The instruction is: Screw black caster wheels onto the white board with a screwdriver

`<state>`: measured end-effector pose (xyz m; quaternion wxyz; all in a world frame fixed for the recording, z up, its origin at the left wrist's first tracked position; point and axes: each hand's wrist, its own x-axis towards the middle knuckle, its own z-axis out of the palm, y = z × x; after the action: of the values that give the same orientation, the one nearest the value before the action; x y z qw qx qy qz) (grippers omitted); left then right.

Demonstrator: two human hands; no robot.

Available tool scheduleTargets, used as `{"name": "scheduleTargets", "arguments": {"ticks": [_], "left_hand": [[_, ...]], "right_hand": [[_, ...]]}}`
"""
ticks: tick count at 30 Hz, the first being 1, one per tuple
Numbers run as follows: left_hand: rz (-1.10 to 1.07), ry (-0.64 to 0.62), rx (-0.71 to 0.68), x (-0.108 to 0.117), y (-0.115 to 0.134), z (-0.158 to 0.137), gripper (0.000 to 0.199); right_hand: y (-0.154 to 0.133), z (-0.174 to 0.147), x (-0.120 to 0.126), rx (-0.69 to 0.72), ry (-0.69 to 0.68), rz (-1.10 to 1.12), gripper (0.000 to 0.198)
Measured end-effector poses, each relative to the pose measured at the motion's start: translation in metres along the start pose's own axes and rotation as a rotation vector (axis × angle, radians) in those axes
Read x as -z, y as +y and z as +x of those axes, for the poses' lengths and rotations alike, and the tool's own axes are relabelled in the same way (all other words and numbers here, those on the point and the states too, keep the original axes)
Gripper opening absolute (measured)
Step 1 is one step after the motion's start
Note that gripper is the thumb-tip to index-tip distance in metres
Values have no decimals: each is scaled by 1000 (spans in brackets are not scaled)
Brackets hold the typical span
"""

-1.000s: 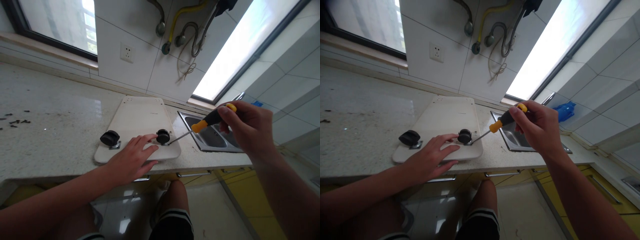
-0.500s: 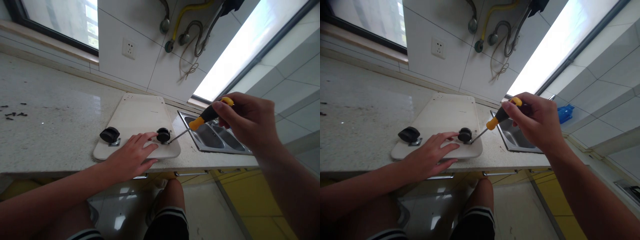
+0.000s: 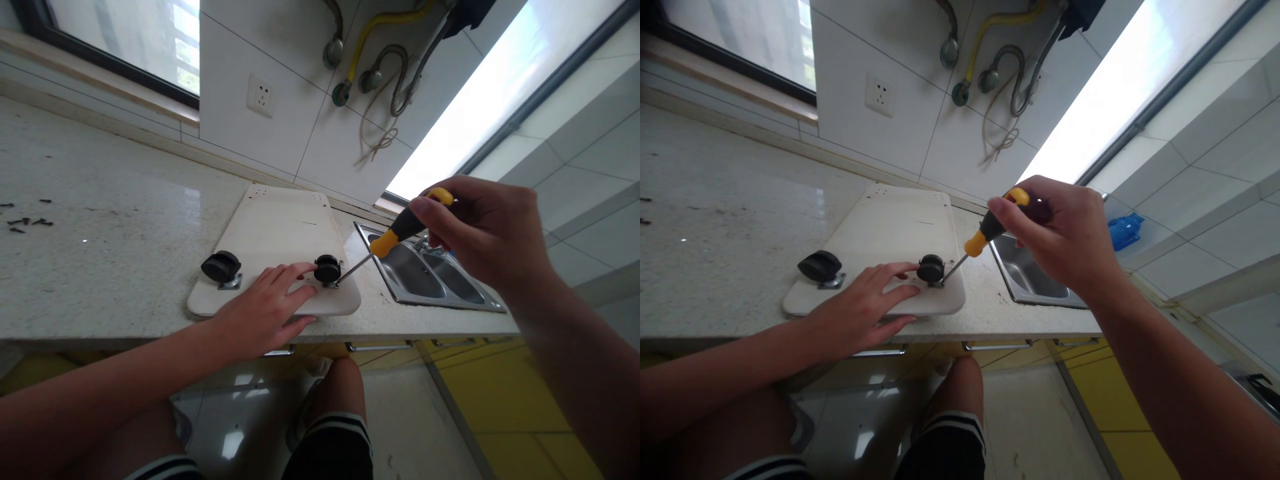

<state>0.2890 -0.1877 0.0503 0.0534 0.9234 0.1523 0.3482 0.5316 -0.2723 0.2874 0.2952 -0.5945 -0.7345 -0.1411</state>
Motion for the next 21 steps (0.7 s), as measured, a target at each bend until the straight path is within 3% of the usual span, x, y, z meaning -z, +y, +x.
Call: {"name": "scheduleTargets", "arguments": {"ticks": [17,21], "left_hand": [[-9,-8,15,0,0,0,34],[11,-2,4,0,0,-1,33]], "right_hand": [[0,5,-4,-16,-61,71,35],[-8,18,-1,36,-107,-80,38]]}}
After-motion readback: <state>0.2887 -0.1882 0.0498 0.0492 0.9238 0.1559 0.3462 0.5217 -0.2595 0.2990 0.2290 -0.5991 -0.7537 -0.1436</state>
